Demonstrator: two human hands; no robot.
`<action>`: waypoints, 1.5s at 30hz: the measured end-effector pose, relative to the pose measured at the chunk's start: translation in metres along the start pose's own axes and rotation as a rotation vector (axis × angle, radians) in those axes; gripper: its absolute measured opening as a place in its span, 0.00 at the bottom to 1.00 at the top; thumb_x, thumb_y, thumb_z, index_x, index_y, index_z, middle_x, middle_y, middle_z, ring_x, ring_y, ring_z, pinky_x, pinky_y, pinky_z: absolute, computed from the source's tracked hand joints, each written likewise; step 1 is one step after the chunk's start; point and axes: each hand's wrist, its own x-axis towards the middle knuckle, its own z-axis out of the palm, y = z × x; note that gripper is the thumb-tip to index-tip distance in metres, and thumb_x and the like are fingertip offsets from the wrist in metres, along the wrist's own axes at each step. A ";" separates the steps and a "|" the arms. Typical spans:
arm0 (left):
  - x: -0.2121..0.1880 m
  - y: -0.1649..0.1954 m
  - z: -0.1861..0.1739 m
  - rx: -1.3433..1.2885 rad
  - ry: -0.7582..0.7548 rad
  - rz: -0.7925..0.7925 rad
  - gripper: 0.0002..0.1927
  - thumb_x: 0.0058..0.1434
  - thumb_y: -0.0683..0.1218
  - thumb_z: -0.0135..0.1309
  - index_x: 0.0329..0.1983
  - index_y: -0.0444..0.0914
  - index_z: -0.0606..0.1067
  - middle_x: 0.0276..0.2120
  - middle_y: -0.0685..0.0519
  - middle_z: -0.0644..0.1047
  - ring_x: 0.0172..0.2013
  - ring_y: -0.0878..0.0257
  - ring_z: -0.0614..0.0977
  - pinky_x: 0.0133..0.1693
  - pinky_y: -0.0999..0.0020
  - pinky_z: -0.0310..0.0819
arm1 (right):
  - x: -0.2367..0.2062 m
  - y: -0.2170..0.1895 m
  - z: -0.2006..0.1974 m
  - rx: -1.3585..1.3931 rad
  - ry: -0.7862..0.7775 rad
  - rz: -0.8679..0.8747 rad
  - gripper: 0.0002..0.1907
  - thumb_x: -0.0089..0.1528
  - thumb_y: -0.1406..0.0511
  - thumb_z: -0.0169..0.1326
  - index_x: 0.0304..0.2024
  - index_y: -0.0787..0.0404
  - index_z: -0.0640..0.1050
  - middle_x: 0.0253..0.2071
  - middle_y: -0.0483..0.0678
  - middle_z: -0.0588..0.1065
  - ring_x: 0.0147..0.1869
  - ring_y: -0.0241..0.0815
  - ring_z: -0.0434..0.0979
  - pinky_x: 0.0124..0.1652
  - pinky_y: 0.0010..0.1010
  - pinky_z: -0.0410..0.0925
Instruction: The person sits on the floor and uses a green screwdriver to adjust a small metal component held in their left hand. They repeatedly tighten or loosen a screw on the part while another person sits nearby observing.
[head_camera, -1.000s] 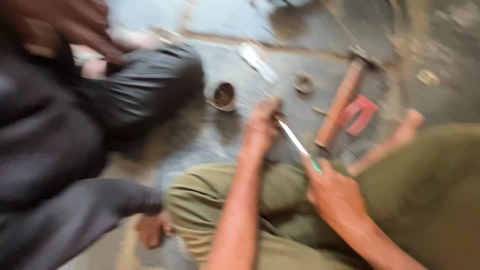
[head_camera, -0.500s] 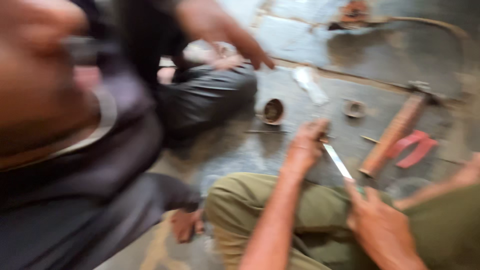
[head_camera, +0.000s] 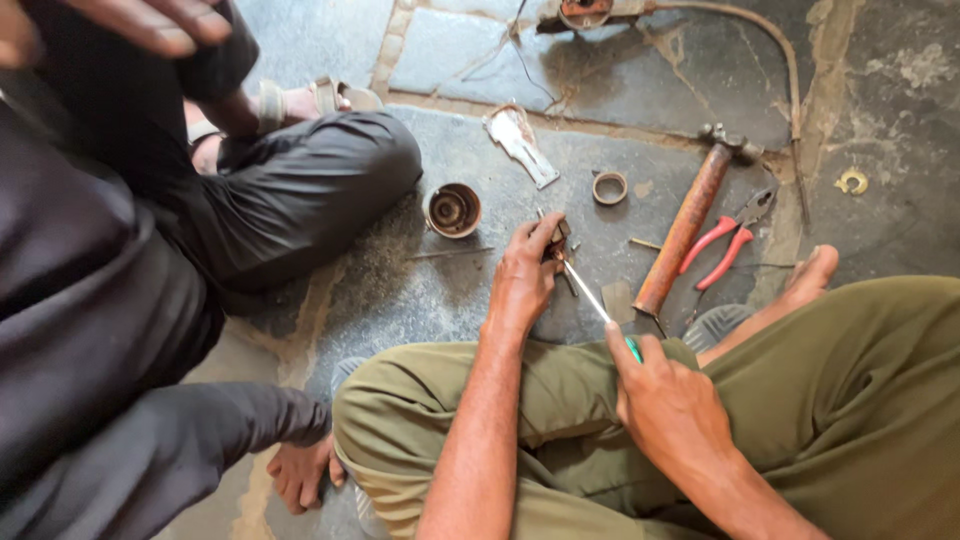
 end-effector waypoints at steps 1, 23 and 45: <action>-0.001 0.000 0.000 -0.007 -0.024 -0.041 0.34 0.52 0.32 0.58 0.63 0.45 0.72 0.53 0.43 0.75 0.51 0.44 0.80 0.50 0.56 0.76 | 0.000 0.000 0.000 0.014 0.010 0.000 0.32 0.56 0.67 0.55 0.66 0.56 0.72 0.35 0.54 0.73 0.28 0.52 0.80 0.27 0.43 0.73; 0.000 0.003 -0.002 0.004 -0.032 -0.037 0.35 0.51 0.30 0.56 0.64 0.44 0.72 0.54 0.42 0.76 0.53 0.44 0.80 0.53 0.56 0.75 | 0.000 -0.002 0.002 -0.034 0.062 -0.028 0.34 0.54 0.68 0.56 0.66 0.56 0.72 0.36 0.53 0.73 0.27 0.51 0.80 0.26 0.43 0.73; -0.003 0.008 -0.004 0.097 -0.050 -0.126 0.32 0.55 0.35 0.59 0.63 0.48 0.71 0.54 0.45 0.76 0.52 0.42 0.79 0.49 0.52 0.74 | -0.001 -0.001 -0.002 0.013 0.053 -0.028 0.31 0.55 0.68 0.56 0.63 0.57 0.72 0.34 0.54 0.72 0.28 0.53 0.80 0.27 0.44 0.73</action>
